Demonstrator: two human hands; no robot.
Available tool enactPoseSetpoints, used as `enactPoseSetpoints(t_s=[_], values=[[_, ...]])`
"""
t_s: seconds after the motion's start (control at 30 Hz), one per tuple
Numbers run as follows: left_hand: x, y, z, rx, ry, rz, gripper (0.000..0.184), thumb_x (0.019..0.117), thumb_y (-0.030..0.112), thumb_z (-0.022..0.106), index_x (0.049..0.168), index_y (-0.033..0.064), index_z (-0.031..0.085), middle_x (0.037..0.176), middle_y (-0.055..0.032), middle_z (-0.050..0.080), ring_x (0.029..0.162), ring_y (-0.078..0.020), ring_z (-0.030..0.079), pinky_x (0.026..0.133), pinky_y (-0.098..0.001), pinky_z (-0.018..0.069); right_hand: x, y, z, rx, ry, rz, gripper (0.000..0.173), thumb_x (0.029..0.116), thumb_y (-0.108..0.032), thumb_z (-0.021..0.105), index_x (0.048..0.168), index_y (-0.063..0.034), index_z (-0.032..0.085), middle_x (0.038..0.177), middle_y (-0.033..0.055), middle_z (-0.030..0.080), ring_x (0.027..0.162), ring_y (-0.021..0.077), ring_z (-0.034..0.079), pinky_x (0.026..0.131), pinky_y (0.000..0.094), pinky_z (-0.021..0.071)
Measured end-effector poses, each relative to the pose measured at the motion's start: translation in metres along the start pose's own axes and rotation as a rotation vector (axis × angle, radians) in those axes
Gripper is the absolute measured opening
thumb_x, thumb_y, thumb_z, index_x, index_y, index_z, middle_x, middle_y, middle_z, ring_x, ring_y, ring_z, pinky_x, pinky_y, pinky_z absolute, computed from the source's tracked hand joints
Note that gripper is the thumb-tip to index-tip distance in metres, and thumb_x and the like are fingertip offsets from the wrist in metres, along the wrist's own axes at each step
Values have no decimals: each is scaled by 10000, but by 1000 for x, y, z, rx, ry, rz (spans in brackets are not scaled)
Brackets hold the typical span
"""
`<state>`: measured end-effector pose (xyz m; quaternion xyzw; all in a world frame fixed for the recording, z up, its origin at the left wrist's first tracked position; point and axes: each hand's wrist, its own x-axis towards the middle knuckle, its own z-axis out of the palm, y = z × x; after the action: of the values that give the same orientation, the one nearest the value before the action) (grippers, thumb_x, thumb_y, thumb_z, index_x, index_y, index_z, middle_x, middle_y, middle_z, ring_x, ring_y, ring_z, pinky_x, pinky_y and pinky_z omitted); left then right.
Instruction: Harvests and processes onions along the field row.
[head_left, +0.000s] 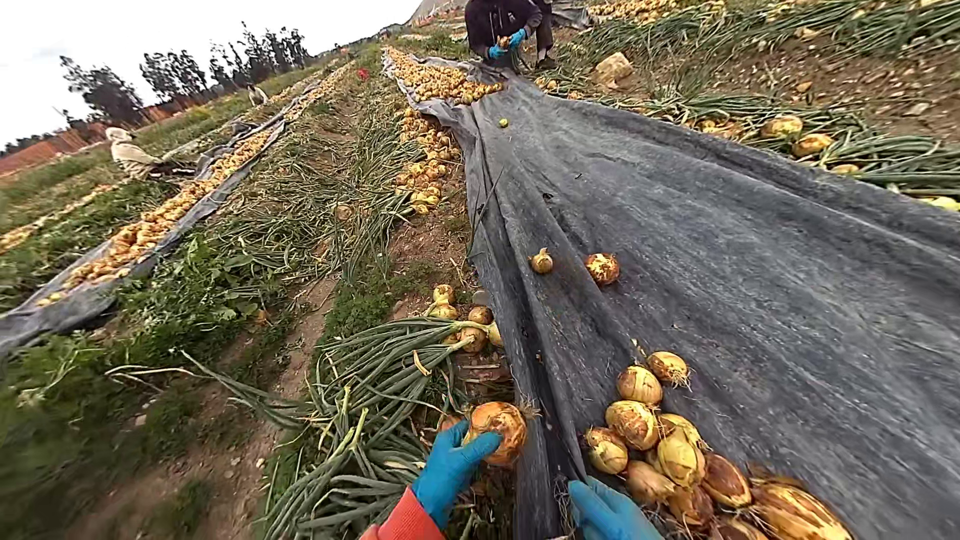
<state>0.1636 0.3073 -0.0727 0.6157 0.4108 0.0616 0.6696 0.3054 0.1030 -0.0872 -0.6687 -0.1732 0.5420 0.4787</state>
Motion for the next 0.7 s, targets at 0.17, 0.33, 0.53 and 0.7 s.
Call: enactPoseSetpoints(t_s=[0.17, 0.33, 0.53, 0.7], values=[[-84, 8, -1, -286, -351, 111, 297, 819, 520, 793, 906, 257, 685, 593, 201, 519, 468, 92, 388, 448, -123, 328, -12, -28, 27, 63, -276, -166, 613, 918, -754, 440, 935, -153, 561, 604, -117, 482, 484, 18, 447, 462, 205, 417], [-90, 23, -15, 479, 2, 286, 537, 711, 471, 867, 1039, 72, 718, 851, -16, 731, 796, -138, 710, 726, -368, 591, -23, -15, 29, -56, -61, -397, 426, 1041, -423, 423, 754, -148, 575, 558, -119, 431, 489, 17, 428, 496, 259, 409], [-61, 34, -16, 430, 265, 185, 646, 814, 447, 812, 1271, 26, 630, 1012, -90, 727, 946, -200, 705, 882, -422, 578, -11, -4, 1, -290, 70, -177, 544, 999, -537, 456, 919, -29, 630, 671, 0, 512, 589, 131, 489, 590, 394, 449], [-107, 28, 68, 831, -65, 520, 248, 1030, 117, 550, 1099, -67, 703, 982, -240, 746, 967, -399, 736, 970, -610, 493, -36, -35, 31, 198, 45, -5, 488, 1129, -324, 138, 840, -145, 488, 549, -88, 467, 442, 24, 447, 443, 175, 413]])
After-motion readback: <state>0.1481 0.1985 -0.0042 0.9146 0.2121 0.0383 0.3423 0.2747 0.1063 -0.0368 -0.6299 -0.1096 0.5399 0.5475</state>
